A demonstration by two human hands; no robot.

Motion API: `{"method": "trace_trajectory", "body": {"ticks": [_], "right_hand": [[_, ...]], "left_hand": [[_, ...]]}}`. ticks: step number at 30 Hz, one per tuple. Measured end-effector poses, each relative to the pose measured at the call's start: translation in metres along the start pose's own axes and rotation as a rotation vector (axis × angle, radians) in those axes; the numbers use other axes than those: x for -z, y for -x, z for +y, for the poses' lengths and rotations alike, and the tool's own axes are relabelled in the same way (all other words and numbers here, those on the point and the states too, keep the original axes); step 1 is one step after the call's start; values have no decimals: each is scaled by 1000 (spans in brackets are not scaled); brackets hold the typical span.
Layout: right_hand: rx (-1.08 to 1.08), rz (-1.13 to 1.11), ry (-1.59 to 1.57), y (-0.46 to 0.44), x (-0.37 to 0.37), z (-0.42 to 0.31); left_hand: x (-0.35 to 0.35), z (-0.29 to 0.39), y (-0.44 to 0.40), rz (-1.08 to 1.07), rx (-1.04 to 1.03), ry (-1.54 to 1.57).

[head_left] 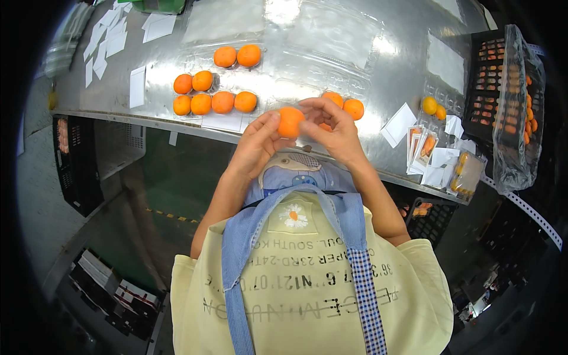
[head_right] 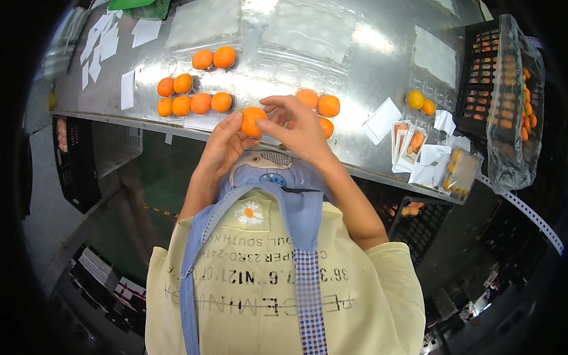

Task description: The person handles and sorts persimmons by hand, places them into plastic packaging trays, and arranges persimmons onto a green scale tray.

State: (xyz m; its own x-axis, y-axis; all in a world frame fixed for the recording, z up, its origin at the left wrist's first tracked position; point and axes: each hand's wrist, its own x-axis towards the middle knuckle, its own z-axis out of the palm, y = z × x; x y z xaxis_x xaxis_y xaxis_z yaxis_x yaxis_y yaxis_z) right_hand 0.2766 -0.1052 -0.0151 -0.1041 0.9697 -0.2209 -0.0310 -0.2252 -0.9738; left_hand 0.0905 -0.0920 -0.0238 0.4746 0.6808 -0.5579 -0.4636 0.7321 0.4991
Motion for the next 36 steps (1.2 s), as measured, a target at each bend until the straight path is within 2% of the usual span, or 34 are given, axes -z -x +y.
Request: {"method": "trace_trajectory", "body": {"ticks": [2,5,11,14,17,20,23,27,30,36], "right_hand": [[31,-24,46,0,-4,0],[29,-5,-133,-2,-7,4],[-142,-47,-174,-4,-1,1],[-15,-51,47,-3,-1,1],[139,-112,542,-1,-6,-23],[72,-98,474,-4,-15,-17],[-118,-72,-114,-8,-18,5],[-302,-38,-533,-12,-25,5],[-323,-45,-672,-19,-36,17],[-333,5,-612,-40,-66,16]], "left_hand": [[-1,-3,0,-5,-23,-20],[-2,1,2,-21,-7,-22],[6,-3,2,-10,75,80],[14,-7,-1,-37,58,100],[8,-7,-2,115,-100,-243],[-1,-2,1,154,-221,-389],[6,17,7,84,-181,-270],[19,40,12,123,-215,-304],[37,52,15,146,-216,-307],[70,82,18,189,-258,-247]]}}
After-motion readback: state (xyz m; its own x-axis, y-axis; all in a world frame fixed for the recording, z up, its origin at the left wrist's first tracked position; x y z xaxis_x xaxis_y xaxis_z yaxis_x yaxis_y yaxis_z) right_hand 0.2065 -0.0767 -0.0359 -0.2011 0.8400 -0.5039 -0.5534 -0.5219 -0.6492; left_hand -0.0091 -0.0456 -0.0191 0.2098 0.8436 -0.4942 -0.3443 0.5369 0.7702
